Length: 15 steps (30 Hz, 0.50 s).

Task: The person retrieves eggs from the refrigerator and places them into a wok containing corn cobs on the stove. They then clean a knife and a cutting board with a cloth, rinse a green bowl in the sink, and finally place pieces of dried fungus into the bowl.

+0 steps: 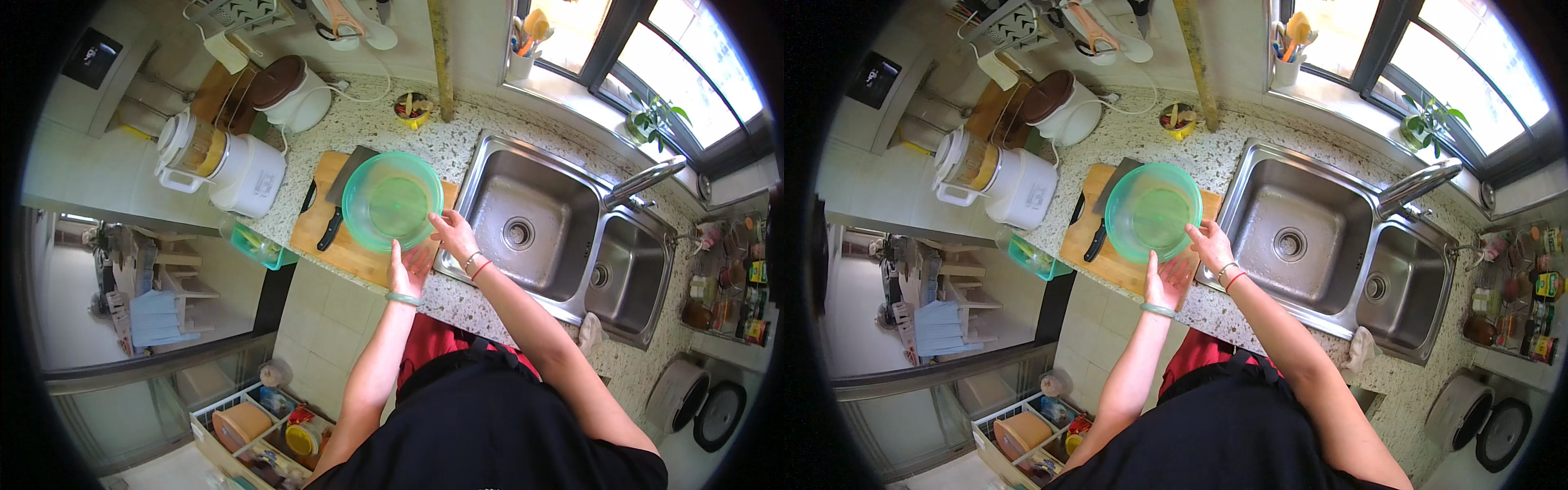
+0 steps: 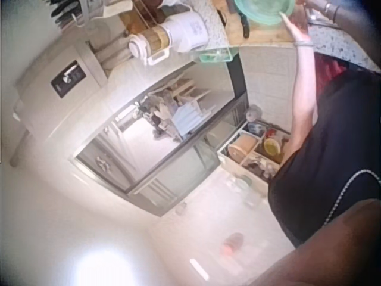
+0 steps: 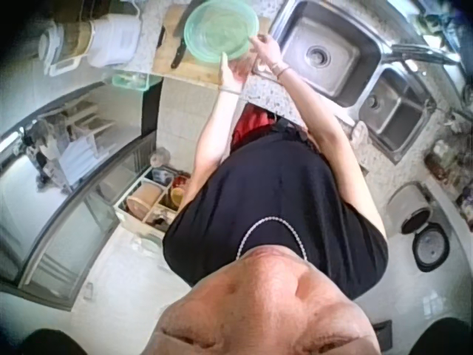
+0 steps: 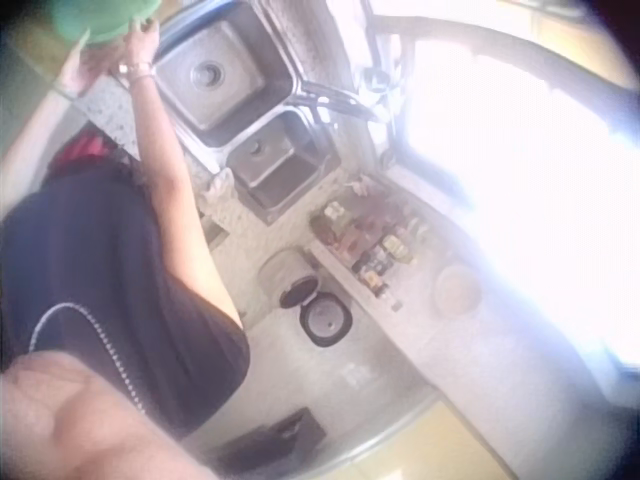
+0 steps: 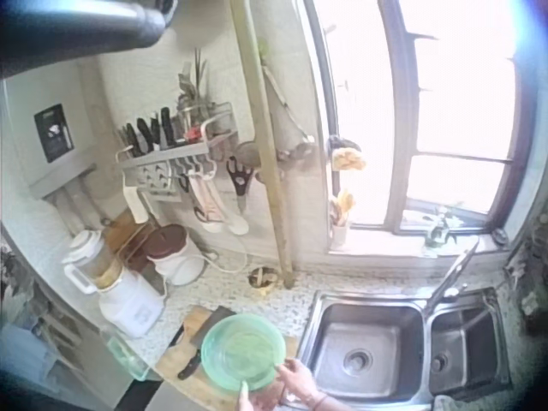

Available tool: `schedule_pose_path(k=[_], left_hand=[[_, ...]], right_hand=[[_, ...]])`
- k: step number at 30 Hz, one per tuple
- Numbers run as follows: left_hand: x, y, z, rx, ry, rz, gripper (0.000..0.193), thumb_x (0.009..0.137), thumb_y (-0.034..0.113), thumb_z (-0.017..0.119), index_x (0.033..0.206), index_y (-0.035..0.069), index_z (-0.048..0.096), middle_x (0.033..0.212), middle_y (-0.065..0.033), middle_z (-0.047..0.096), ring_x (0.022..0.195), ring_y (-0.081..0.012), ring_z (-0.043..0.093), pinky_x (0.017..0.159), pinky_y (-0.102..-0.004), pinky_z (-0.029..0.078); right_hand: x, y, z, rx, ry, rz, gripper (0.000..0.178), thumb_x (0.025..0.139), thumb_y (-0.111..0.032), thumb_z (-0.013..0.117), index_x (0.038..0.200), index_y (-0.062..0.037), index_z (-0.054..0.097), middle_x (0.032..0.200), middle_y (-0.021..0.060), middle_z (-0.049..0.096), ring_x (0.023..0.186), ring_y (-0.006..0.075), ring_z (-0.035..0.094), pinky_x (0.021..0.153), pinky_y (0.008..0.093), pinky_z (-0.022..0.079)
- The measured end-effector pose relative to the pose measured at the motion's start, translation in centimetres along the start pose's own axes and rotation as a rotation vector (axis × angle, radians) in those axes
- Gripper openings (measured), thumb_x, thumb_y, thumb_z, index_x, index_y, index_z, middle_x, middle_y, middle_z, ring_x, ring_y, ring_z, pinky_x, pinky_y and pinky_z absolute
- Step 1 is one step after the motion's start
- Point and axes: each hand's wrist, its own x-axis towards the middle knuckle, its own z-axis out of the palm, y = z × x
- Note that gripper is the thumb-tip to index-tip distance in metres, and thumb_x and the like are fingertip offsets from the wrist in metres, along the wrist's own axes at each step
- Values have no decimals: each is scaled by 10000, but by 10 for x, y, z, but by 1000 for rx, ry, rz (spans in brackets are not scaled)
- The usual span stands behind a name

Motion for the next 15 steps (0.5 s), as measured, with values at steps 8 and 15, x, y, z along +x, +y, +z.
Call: schedule_pose_path(k=[8,15], left_hand=[[12,-9,-1,102,121,280,331,914,278,593,1162,118,444,1179,-61,526,1005,-213,573,798,-379,522],[-10,-38,63,270,-125,298,292,946,250,562,1186,102,487,1152,-57,585,1048,-209,601,801,-338,541]], right_hand=[[9,19,-1,172,29,-9,261,882,-218,652,976,-3,537,837,59,594,688,146,657,544,269,509],[-30,16,-85,449,136,-39,202,897,-203,638,934,-35,532,894,49,602,751,170,680,610,266,548]])
